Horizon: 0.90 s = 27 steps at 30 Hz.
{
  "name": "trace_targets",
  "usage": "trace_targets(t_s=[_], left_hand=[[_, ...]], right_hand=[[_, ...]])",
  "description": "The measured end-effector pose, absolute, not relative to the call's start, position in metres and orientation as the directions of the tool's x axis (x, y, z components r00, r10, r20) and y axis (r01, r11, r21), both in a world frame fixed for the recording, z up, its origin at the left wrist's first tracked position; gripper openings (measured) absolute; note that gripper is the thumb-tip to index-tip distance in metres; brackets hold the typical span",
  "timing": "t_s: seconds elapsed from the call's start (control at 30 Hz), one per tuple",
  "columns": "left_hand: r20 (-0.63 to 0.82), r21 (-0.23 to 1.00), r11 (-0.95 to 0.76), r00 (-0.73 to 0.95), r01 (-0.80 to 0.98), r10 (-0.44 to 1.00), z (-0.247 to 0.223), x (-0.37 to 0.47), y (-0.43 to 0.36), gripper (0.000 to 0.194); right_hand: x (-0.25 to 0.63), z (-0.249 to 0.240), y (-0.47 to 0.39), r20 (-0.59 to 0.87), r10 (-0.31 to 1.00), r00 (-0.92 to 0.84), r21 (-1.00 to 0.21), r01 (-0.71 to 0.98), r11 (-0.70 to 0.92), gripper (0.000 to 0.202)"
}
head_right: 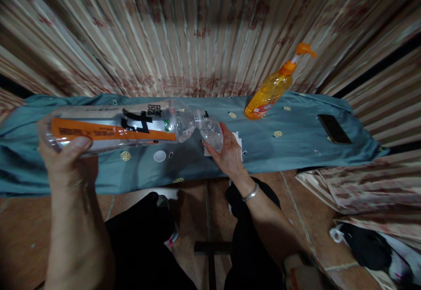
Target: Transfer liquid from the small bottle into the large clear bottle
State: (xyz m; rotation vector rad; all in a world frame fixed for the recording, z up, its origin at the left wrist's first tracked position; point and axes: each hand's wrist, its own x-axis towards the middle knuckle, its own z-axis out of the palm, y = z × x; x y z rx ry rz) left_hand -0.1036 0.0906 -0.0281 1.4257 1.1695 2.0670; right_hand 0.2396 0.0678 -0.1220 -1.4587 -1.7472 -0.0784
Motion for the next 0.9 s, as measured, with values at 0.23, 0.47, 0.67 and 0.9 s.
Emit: trace_targets(t_s=[0.23, 0.47, 0.67, 0.9], left_hand=[[0.617, 0.777, -0.608, -0.385, 0.16, 0.686, -0.0296, -0.1019, 0.0897, 0.072], [0.615, 0.776, -0.613, -0.389, 0.146, 0.686, -0.0304, -0.0987, 0.0884, 0.074], [0.64, 0.768, -0.582, -0.362, 0.268, 0.678, -0.0348, -0.0996, 0.0891, 0.074], [0.635, 0.772, -0.581, -0.366, 0.259, 0.681, -0.034, -0.0975, 0.0889, 0.078]], right_hand=[[0.2398, -0.1205, 0.0677, 0.599, 0.799, 0.052, -0.471, 0.83, 0.299, 0.085], [0.2418, -0.1176, 0.0679, 0.584, 0.809, 0.066, -0.483, 0.829, 0.281, 0.084], [0.243, -0.1203, 0.0681, 0.581, 0.812, 0.061, -0.482, 0.83, 0.282, 0.085], [0.2425, -0.1185, 0.0674, 0.592, 0.802, 0.082, -0.491, 0.826, 0.278, 0.085]])
